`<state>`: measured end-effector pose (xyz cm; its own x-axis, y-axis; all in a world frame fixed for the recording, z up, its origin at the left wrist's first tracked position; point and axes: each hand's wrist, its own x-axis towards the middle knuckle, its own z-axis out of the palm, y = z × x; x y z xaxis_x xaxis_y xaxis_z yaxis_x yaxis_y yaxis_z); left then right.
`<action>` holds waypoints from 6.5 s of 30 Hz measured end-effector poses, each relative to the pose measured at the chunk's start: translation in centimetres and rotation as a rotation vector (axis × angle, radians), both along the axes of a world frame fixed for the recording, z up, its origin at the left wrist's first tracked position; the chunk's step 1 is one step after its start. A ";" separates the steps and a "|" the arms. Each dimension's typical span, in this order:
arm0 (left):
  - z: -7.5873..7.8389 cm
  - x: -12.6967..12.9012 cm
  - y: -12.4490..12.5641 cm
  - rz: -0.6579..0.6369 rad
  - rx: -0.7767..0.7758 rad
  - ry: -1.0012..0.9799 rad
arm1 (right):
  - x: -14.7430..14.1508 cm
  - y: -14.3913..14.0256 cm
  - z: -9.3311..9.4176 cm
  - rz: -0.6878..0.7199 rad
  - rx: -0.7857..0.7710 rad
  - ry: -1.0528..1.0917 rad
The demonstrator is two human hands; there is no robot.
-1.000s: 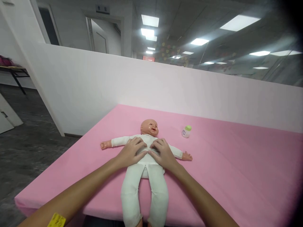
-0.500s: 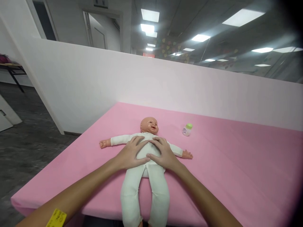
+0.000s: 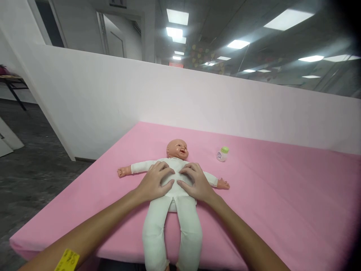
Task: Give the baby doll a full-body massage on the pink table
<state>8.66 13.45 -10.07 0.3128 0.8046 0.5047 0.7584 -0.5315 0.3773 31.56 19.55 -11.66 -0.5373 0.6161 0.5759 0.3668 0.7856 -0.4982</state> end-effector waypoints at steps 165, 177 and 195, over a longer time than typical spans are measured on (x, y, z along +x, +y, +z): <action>0.3 -1.0 0.7 -0.124 -0.018 0.063 | -0.4 0.4 0.0 -0.002 -0.075 -0.047; -0.6 -0.9 1.4 -0.119 -0.030 0.035 | -0.1 1.0 -1.0 0.008 -0.135 -0.048; -0.8 -0.9 1.5 -0.110 0.025 0.051 | 0.2 1.0 -1.0 0.012 -0.115 -0.072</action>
<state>7.76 14.95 -10.89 0.4239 0.7515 0.5055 0.7130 -0.6211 0.3255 31.74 20.59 -12.70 -0.5826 0.6690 0.4615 0.3952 0.7293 -0.5585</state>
